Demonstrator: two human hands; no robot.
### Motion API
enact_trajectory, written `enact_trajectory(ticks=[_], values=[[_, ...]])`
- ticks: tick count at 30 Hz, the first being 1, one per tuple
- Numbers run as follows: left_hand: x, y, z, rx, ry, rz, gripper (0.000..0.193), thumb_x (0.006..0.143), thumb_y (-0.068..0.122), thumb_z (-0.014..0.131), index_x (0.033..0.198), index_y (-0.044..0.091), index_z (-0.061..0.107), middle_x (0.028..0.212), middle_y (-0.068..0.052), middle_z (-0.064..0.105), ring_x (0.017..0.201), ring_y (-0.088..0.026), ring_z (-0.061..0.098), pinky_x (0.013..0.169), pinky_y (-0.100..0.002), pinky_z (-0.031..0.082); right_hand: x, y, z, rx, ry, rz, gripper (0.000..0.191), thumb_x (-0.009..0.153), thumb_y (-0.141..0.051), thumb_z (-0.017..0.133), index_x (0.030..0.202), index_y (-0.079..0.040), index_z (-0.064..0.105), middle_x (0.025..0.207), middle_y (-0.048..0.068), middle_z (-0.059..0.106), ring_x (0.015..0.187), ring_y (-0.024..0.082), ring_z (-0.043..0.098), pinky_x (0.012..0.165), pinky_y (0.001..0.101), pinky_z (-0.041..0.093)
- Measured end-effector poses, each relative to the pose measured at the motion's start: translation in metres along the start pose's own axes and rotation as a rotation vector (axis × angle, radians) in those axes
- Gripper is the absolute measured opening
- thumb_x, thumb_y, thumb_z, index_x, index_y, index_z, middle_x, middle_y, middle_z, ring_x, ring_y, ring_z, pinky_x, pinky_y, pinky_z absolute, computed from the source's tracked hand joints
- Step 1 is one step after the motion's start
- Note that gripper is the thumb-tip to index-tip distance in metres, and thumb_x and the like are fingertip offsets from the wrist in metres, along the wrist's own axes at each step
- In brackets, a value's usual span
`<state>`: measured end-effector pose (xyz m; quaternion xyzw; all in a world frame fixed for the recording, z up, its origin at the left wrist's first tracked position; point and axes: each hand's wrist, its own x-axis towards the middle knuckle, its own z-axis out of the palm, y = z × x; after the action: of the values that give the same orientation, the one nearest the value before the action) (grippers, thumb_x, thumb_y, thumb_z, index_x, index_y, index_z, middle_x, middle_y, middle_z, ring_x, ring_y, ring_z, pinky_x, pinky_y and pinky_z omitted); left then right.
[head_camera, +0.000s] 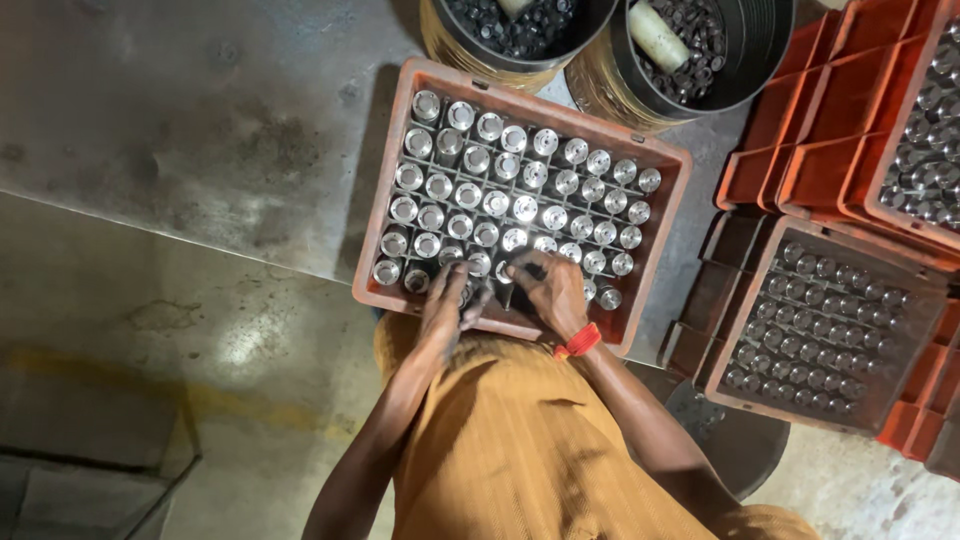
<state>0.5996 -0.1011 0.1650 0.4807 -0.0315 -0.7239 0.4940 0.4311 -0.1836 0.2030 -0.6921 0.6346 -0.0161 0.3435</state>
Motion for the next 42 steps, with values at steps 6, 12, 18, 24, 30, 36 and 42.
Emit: enact_trajectory(ticks=[6, 12, 18, 24, 30, 36, 42], values=[[0.008, -0.020, 0.014, 0.414, -0.029, 0.129, 0.030, 0.107, 0.041, 0.044, 0.125, 0.020, 0.055, 0.076, 0.002, 0.055, 0.061, -0.005, 0.054, 0.046, -0.020, 0.041, -0.024, 0.009, 0.002, 0.764, -0.251, -0.201, 0.039, 0.092, -0.023, 0.073, 0.128, -0.011, 0.068, 0.112, 0.006, 0.076, 0.105, 0.013, 0.070, 0.095, 0.0307, 0.054], [0.012, -0.032, 0.002, 0.236, 0.036, -0.007, 0.037, 0.108, 0.045, 0.045, 0.117, 0.012, 0.060, 0.069, 0.003, 0.050, 0.054, -0.008, 0.046, 0.042, -0.023, 0.030, -0.010, 0.031, 0.018, 0.608, 0.043, -0.040, 0.028, 0.082, -0.015, 0.085, 0.108, -0.007, 0.081, 0.102, 0.010, 0.080, 0.088, 0.021, 0.069, 0.083, 0.0350, 0.055], [0.016, -0.030, -0.019, -0.344, -0.003, -0.069, 0.035, 0.105, 0.040, 0.050, 0.113, 0.008, 0.061, 0.077, 0.001, 0.055, 0.060, -0.008, 0.047, 0.052, -0.023, 0.036, 0.030, 0.038, 0.015, -0.019, 0.377, -0.523, 0.015, 0.088, -0.020, 0.079, 0.098, -0.010, 0.081, 0.106, 0.014, 0.079, 0.089, 0.028, 0.069, 0.081, 0.0402, 0.053], [0.018, -0.019, -0.009, -0.185, -0.037, 0.017, 0.028, 0.107, 0.033, 0.053, 0.120, 0.009, 0.063, 0.079, 0.002, 0.055, 0.060, -0.006, 0.044, 0.051, -0.020, 0.032, 0.042, 0.016, 0.004, -0.029, 0.193, -0.255, 0.017, 0.090, -0.025, 0.081, 0.098, -0.010, 0.080, 0.099, 0.013, 0.078, 0.088, 0.029, 0.071, 0.083, 0.0402, 0.054], [0.014, -0.009, 0.012, 0.164, 0.008, 0.014, 0.032, 0.103, 0.032, 0.056, 0.132, 0.021, 0.054, 0.075, 0.003, 0.053, 0.055, -0.004, 0.041, 0.045, -0.020, 0.030, 0.012, 0.018, 0.003, 0.699, -0.244, -0.295, 0.036, 0.089, -0.017, 0.074, 0.125, -0.011, 0.070, 0.118, 0.008, 0.074, 0.105, 0.017, 0.068, 0.096, 0.0335, 0.054], [0.017, -0.008, 0.011, 0.315, 0.032, -0.003, 0.030, 0.104, 0.039, 0.056, 0.126, 0.018, 0.059, 0.070, 0.002, 0.054, 0.054, -0.005, 0.043, 0.045, -0.020, 0.031, 0.022, 0.033, 0.020, 0.607, -0.149, -0.126, 0.034, 0.085, -0.016, 0.082, 0.118, -0.009, 0.078, 0.101, 0.011, 0.078, 0.093, 0.018, 0.067, 0.089, 0.0333, 0.054], [0.021, 0.004, -0.011, 0.065, 0.065, 0.022, 0.027, 0.104, 0.035, 0.052, 0.112, 0.013, 0.065, 0.074, -0.001, 0.064, 0.058, -0.007, 0.053, 0.048, -0.022, 0.038, 0.065, 0.041, -0.001, 0.017, 0.473, -0.455, 0.015, 0.088, -0.022, 0.081, 0.098, -0.011, 0.083, 0.110, 0.012, 0.080, 0.095, 0.027, 0.069, 0.085, 0.0389, 0.051]])
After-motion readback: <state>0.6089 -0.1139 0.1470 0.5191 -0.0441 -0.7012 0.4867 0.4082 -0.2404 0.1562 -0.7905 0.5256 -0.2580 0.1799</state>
